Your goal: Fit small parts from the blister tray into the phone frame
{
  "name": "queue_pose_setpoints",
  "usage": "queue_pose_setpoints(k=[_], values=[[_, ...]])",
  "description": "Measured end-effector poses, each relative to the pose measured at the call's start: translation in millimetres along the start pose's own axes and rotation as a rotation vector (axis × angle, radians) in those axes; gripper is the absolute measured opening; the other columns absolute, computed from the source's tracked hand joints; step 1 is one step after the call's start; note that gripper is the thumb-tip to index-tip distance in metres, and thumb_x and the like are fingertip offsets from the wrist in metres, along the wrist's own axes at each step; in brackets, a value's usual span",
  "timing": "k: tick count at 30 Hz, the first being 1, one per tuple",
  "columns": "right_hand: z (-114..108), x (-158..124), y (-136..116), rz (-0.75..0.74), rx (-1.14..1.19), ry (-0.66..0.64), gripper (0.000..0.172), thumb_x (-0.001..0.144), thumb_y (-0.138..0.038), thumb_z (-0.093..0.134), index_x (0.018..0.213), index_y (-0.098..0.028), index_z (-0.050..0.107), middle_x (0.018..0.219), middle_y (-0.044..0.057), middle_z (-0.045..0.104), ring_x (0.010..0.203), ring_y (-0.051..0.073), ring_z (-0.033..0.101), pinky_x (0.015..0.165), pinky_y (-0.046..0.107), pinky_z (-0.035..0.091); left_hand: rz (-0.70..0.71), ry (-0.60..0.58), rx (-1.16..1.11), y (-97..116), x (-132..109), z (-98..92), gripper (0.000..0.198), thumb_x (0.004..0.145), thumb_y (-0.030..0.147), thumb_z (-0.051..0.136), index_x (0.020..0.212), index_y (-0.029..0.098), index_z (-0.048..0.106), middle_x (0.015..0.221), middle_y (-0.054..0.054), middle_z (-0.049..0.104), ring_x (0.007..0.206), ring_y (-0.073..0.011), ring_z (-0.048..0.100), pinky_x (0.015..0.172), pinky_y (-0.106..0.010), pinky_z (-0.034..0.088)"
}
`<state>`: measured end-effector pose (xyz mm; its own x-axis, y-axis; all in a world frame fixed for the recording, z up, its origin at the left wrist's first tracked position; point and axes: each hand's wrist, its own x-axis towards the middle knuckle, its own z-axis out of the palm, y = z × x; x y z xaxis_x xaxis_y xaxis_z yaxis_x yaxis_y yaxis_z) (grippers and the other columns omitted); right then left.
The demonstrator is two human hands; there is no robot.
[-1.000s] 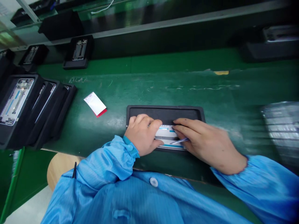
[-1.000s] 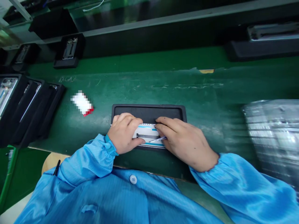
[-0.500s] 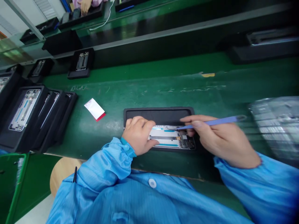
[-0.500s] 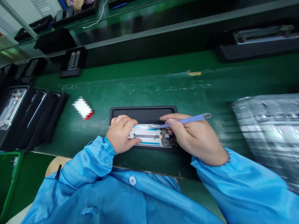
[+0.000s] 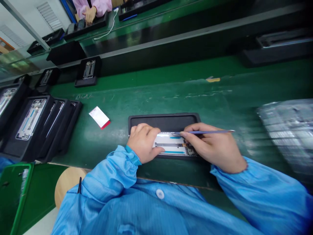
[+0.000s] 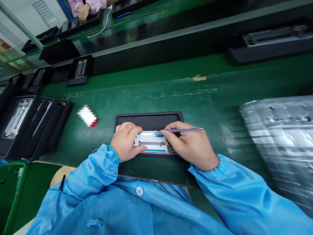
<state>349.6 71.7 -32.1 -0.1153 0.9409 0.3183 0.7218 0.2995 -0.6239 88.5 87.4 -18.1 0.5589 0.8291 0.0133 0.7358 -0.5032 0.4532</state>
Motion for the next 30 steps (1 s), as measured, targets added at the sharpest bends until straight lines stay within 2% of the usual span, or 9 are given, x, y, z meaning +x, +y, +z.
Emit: queue_pose_setpoints(k=[12, 16, 19, 23, 30], values=[[3.0, -2.1, -3.8, -0.068, -0.037, 0.015, 0.017, 0.104, -0.033, 0.066, 0.089, -0.026, 0.072, 0.088, 0.001, 0.081, 0.071, 0.021, 0.076, 0.066, 0.036, 0.057, 0.042, 0.013, -0.008, -0.3, -1.4, 1.3, 0.052, 0.089, 0.045, 0.085, 0.132, 0.023, 0.066, 0.132, -0.011, 0.072, 0.137, -0.0352, 0.056, 0.109, -0.053, 0.043], [8.3, -2.6, -6.2, -0.124, -0.094, 0.065, 0.018, 0.104, -0.031, 0.066, 0.089, -0.024, 0.072, 0.09, 0.003, 0.082, 0.078, 0.022, 0.078, 0.07, 0.036, 0.058, 0.056, 0.015, -0.016, -0.9, -1.1, 1.5, 0.05, 0.089, 0.045, 0.086, 0.129, 0.022, 0.067, 0.132, -0.011, 0.072, 0.136, -0.0347, 0.056, 0.11, -0.052, 0.042], [10.1, -2.0, -6.0, -0.113, -0.133, 0.085, 0.023, 0.104, -0.031, 0.066, 0.083, -0.023, 0.071, 0.09, 0.003, 0.082, 0.072, 0.02, 0.076, 0.067, 0.034, 0.056, 0.06, 0.018, -0.017, -1.4, -0.6, 1.8, 0.049, 0.088, 0.045, 0.087, 0.127, 0.021, 0.068, 0.132, -0.011, 0.073, 0.135, -0.0349, 0.056, 0.109, -0.052, 0.043], [8.4, -1.9, -1.3, -0.076, -0.076, 0.102, 0.028, 0.103, -0.033, 0.067, 0.077, -0.023, 0.07, 0.088, 0.002, 0.081, 0.065, 0.017, 0.072, 0.063, 0.032, 0.054, 0.049, 0.017, 0.001, -1.3, -0.6, 2.4, 0.052, 0.087, 0.045, 0.088, 0.129, 0.022, 0.067, 0.133, -0.01, 0.073, 0.135, -0.0348, 0.056, 0.11, -0.052, 0.043], [9.2, -2.8, -1.3, -0.093, -0.058, 0.106, 0.024, 0.103, -0.035, 0.067, 0.083, -0.024, 0.071, 0.088, 0.002, 0.081, 0.07, 0.018, 0.074, 0.065, 0.033, 0.053, 0.054, 0.023, 0.008, -1.6, -1.0, 3.4, 0.052, 0.088, 0.045, 0.088, 0.129, 0.023, 0.068, 0.132, -0.01, 0.073, 0.135, -0.034, 0.057, 0.11, -0.052, 0.043]])
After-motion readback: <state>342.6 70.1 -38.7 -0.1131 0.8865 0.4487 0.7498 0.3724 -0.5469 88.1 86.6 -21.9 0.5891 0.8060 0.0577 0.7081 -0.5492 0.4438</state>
